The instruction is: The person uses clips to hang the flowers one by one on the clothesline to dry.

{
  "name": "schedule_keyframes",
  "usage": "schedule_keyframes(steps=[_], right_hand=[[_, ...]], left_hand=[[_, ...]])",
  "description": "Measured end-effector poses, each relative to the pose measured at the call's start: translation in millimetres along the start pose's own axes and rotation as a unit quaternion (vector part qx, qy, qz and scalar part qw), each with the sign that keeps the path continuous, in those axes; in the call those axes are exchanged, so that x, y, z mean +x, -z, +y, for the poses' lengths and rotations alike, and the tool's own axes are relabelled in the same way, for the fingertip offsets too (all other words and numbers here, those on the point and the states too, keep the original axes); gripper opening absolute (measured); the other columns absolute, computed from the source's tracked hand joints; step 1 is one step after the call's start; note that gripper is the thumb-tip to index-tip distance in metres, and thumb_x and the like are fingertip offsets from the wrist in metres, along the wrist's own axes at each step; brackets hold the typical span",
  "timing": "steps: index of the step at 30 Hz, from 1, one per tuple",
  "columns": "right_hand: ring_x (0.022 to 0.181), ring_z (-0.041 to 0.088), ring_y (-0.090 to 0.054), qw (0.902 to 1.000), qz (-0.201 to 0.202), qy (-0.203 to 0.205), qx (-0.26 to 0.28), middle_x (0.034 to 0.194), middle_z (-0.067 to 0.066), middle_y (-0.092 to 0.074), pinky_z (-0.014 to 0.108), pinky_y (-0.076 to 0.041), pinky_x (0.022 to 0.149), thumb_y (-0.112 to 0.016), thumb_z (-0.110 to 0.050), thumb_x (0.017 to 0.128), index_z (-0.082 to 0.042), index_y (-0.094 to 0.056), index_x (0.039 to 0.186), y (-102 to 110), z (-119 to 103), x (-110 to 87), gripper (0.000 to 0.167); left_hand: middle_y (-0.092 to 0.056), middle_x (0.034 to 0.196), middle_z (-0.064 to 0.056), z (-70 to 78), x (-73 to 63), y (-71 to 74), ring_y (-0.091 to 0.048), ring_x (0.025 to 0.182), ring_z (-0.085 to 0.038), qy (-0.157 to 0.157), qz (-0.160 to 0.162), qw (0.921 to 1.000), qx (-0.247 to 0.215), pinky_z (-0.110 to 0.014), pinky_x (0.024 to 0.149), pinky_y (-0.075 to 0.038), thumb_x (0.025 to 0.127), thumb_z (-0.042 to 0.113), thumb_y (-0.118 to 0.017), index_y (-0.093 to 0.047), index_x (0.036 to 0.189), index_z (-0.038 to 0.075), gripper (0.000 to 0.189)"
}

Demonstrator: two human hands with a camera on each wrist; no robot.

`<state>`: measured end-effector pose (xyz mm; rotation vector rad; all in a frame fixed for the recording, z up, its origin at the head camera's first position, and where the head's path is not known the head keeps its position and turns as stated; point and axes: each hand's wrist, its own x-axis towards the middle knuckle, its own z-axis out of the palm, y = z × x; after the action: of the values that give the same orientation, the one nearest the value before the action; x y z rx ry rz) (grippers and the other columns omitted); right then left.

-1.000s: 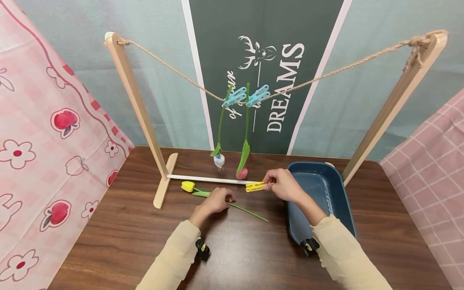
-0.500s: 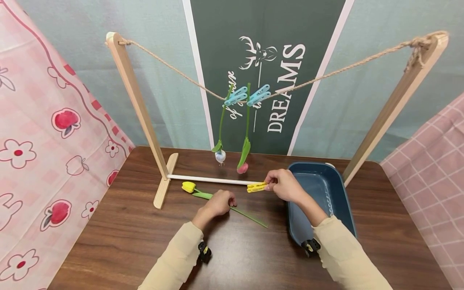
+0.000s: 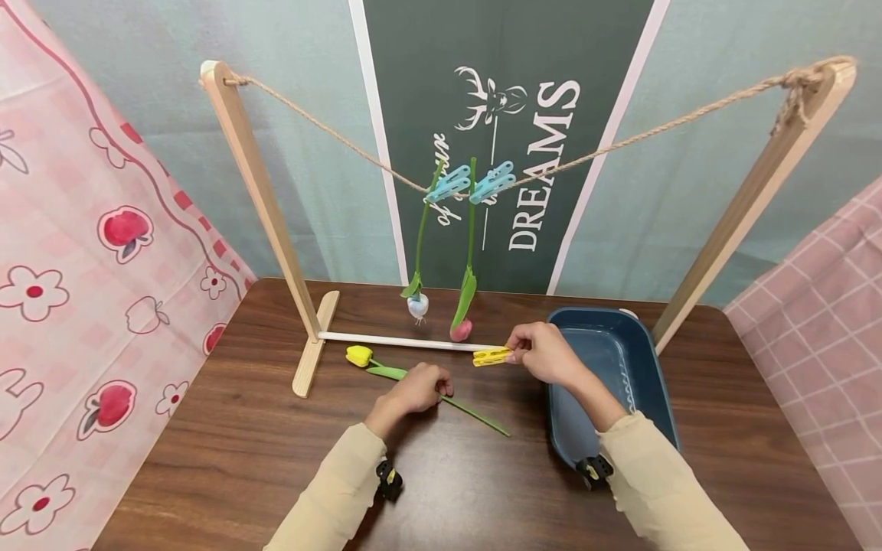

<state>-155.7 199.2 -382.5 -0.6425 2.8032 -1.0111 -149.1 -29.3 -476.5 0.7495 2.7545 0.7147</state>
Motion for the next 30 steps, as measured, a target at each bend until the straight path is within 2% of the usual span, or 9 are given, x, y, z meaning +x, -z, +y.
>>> schedule_keyframes(steps=[11, 18, 23, 30], right_hand=[[0.052, 0.012, -0.048, 1.0000, 0.006, -0.004, -0.001, 0.061, -0.001, -0.057, 0.025, -0.040, 0.046, -0.067, 0.007, 0.075, -0.002, -0.064, 0.073, 7.0, 3.7, -3.6, 0.009], [0.053, 0.012, -0.048, 0.9999, 0.004, -0.010, -0.002, 0.062, 0.000, -0.057, 0.025, -0.041, 0.047, -0.067, 0.007, 0.075, -0.001, -0.064, 0.075, 12.8, 2.9, -5.7, 0.008], [0.053, 0.013, -0.049, 0.9999, 0.002, -0.013, -0.001, 0.063, 0.000, -0.057, 0.025, -0.042, 0.047, -0.067, 0.007, 0.075, -0.001, -0.064, 0.075, 13.1, 4.0, -7.1, 0.008], [0.053, 0.013, -0.049, 0.9999, 0.003, -0.014, 0.003, 0.063, 0.000, -0.057, 0.025, -0.042, 0.047, -0.067, 0.007, 0.075, -0.001, -0.064, 0.075, 13.1, 4.7, -7.7, 0.008]], left_hand=[[-0.061, 0.070, 0.005, 0.0, -1.7, 9.4, -0.055, 0.068, -0.009, -0.023, 0.015, 0.9995, -0.013, -0.020, 0.064, -0.044, 0.072, -0.006, -0.058, -0.067, 0.073, 0.012, 0.020], [-0.061, 0.070, 0.005, -1.8, -1.0, 12.4, -0.053, 0.066, -0.006, -0.034, 0.020, 0.9991, -0.015, -0.019, 0.063, -0.043, 0.074, -0.006, -0.058, -0.067, 0.074, 0.010, 0.019], [-0.060, 0.070, 0.004, -3.0, -1.1, 9.9, -0.053, 0.066, -0.005, -0.024, 0.005, 0.9995, -0.021, -0.018, 0.064, -0.043, 0.072, -0.007, -0.062, -0.068, 0.081, 0.009, 0.019], [-0.052, 0.068, 0.007, -4.1, -4.5, 5.5, -0.048, 0.066, -0.007, -0.007, -0.029, 0.9995, 0.009, -0.019, 0.062, -0.041, 0.065, -0.004, -0.073, -0.065, 0.080, 0.011, 0.023]])
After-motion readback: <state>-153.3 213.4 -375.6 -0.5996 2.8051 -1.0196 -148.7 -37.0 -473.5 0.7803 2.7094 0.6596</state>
